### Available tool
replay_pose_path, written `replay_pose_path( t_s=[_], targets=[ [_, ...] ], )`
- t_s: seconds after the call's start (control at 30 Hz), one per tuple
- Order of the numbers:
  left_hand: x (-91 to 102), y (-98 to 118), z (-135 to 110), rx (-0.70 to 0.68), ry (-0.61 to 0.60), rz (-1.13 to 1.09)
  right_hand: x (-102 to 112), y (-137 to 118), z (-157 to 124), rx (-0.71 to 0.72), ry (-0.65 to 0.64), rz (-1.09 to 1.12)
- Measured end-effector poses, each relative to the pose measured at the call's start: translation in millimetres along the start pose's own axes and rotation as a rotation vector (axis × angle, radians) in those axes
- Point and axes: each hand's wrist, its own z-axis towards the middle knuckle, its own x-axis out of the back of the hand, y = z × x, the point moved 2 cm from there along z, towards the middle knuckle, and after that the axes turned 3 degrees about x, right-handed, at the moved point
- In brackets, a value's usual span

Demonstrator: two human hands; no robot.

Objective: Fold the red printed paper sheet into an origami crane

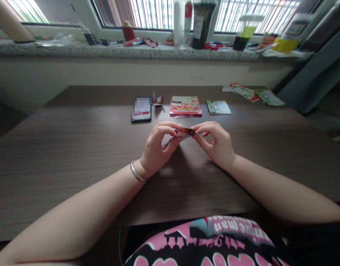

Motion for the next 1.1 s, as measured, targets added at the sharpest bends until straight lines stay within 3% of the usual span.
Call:
replay_pose_path(
  t_s=[0.27,0.43,0.9,1.1],
  targets=[
    [2.7,8.5,4.9,-0.120,-0.018,0.060,1.2,-2.6,2.5,0.049,-0.028,0.023],
    [1.6,7.0,3.4,-0.095,-0.014,0.031,1.3,-5.1,4.3,0.122,-0.013,0.020],
    [-3.5,3.1,-2.1,0.082,0.018,-0.114,1.7,-7.0,1.4,0.130,-0.015,-0.051],
    [-1.9,4.2,3.6,0.006,-0.047,0.005,1.6,-7.1,-0.2,0.103,-0.012,-0.062]
  ],
)
